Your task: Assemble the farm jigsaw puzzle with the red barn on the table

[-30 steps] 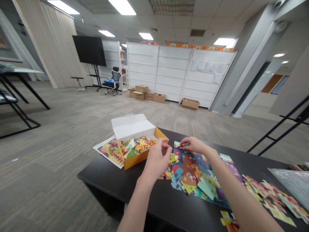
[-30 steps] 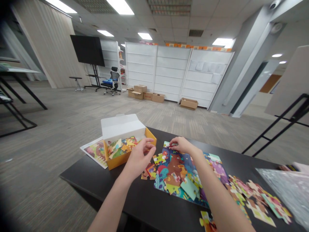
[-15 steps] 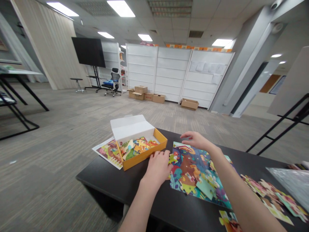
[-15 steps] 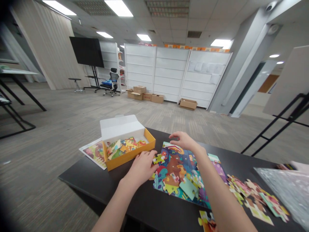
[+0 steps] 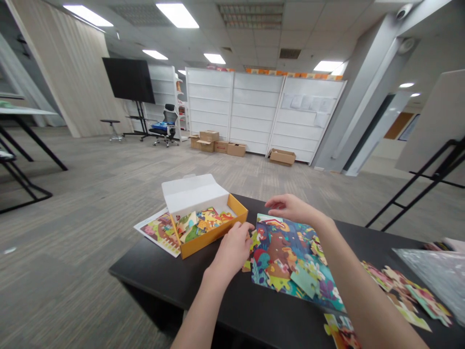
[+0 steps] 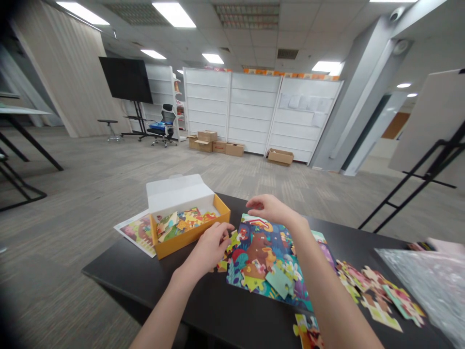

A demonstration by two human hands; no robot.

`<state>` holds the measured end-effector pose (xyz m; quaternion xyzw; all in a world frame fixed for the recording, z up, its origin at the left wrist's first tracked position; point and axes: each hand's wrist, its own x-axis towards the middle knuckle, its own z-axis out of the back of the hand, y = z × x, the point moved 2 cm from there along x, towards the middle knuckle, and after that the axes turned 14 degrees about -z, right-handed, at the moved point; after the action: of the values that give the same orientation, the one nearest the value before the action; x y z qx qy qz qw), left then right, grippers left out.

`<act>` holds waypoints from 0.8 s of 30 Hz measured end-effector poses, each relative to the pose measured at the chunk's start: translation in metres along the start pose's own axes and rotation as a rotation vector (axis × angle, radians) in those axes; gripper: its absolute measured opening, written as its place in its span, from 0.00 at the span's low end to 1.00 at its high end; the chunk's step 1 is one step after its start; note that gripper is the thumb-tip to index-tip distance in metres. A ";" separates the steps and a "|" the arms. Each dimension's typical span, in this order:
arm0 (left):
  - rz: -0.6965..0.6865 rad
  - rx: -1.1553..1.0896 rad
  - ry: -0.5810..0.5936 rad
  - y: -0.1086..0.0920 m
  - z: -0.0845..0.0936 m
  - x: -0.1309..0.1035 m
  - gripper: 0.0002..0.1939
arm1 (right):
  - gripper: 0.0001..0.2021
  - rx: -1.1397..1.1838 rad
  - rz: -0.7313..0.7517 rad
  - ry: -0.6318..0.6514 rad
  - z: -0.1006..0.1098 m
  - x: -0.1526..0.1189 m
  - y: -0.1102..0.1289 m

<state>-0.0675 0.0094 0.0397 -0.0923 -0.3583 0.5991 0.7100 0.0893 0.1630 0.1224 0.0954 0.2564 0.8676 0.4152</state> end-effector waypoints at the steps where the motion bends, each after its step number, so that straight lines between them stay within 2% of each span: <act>1: -0.014 -0.046 -0.034 0.002 0.000 0.000 0.15 | 0.11 0.004 -0.006 0.021 0.000 -0.001 0.000; 4: -0.018 -0.208 -0.128 0.005 0.000 0.001 0.12 | 0.13 -0.006 -0.019 0.066 0.000 -0.002 -0.001; 7: 0.005 -0.343 -0.197 0.005 0.002 0.003 0.13 | 0.13 -0.034 -0.054 0.093 0.006 -0.004 -0.006; 11: 0.004 -0.469 -0.221 -0.003 0.006 0.007 0.18 | 0.15 -0.068 -0.116 0.007 0.030 -0.013 -0.023; 14: 0.004 -0.533 -0.218 -0.010 0.006 0.008 0.18 | 0.16 -0.067 -0.140 -0.171 0.051 -0.033 -0.048; 17: 0.021 -0.546 -0.175 -0.015 0.001 0.006 0.18 | 0.14 -0.131 -0.240 -0.339 0.060 -0.063 -0.086; 21: 0.027 -0.415 -0.091 -0.017 -0.007 0.005 0.18 | 0.13 -0.192 -0.396 -0.470 0.049 -0.105 -0.135; 24: 0.063 -0.214 -0.048 -0.015 -0.009 0.006 0.19 | 0.15 -0.141 -0.431 -0.492 0.032 -0.121 -0.156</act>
<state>-0.0502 0.0134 0.0443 -0.1647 -0.4339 0.5815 0.6681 0.2831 0.1630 0.0737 0.2167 0.1023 0.7265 0.6440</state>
